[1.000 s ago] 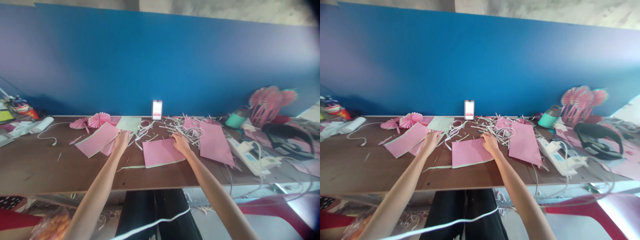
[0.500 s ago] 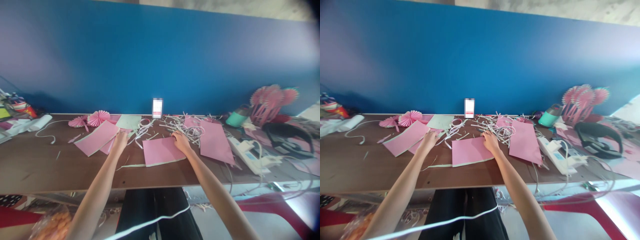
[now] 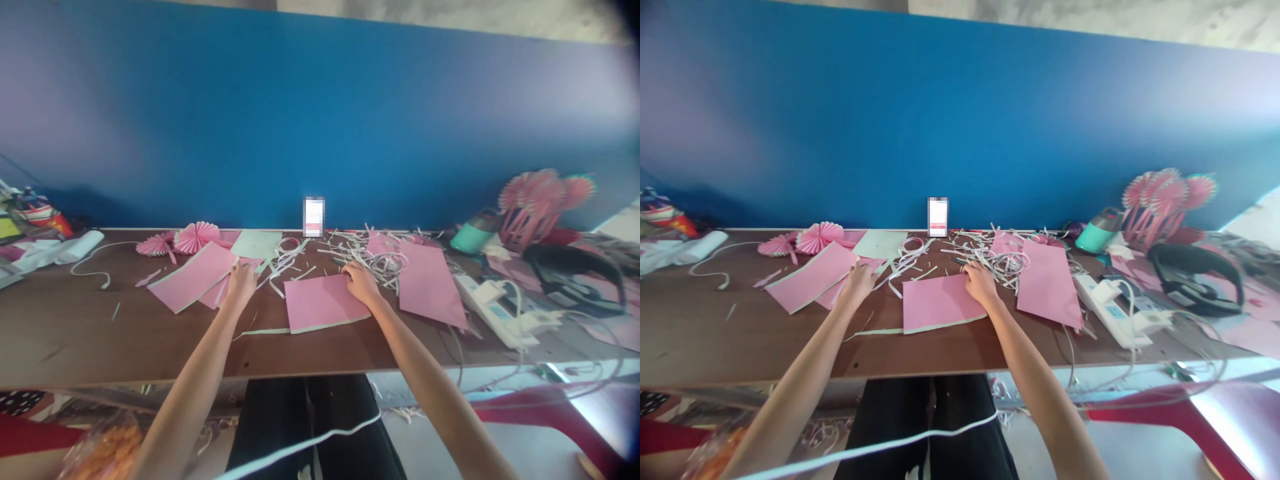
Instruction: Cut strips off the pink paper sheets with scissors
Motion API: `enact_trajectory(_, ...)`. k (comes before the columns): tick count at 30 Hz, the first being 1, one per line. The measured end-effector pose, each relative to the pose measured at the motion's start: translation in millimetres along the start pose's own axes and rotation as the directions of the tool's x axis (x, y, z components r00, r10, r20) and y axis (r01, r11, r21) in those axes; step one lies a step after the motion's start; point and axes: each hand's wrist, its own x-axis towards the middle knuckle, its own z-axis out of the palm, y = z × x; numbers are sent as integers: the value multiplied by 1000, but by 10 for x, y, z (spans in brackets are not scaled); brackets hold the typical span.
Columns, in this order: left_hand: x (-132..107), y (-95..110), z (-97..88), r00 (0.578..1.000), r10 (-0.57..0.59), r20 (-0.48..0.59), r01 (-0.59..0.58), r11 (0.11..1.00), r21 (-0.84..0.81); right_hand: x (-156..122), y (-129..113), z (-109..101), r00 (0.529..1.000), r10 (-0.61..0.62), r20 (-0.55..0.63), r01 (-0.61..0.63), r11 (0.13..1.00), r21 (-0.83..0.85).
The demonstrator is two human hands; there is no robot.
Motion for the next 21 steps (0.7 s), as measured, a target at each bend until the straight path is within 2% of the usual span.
enact_trajectory(3,-13,11,31,1000,-11,-16,14,982,187,1,2,0,1000,-7,-8,7,1000,-5)
enact_trajectory(6,-28,54,44,1000,4,-16,0,962,274,0,2,0,1000,-4,-5,4,1000,-8)
enact_trajectory(10,-74,173,32,998,51,-41,-35,947,320,1,-2,-4,1000,5,13,-5,1000,-7)
enact_trajectory(15,-148,315,16,998,24,-64,2,927,374,2,3,4,1000,8,14,-8,1000,-16)
enact_trajectory(21,-146,327,6,997,25,-73,2,938,347,-8,-5,-12,1000,3,13,-3,1000,-9)
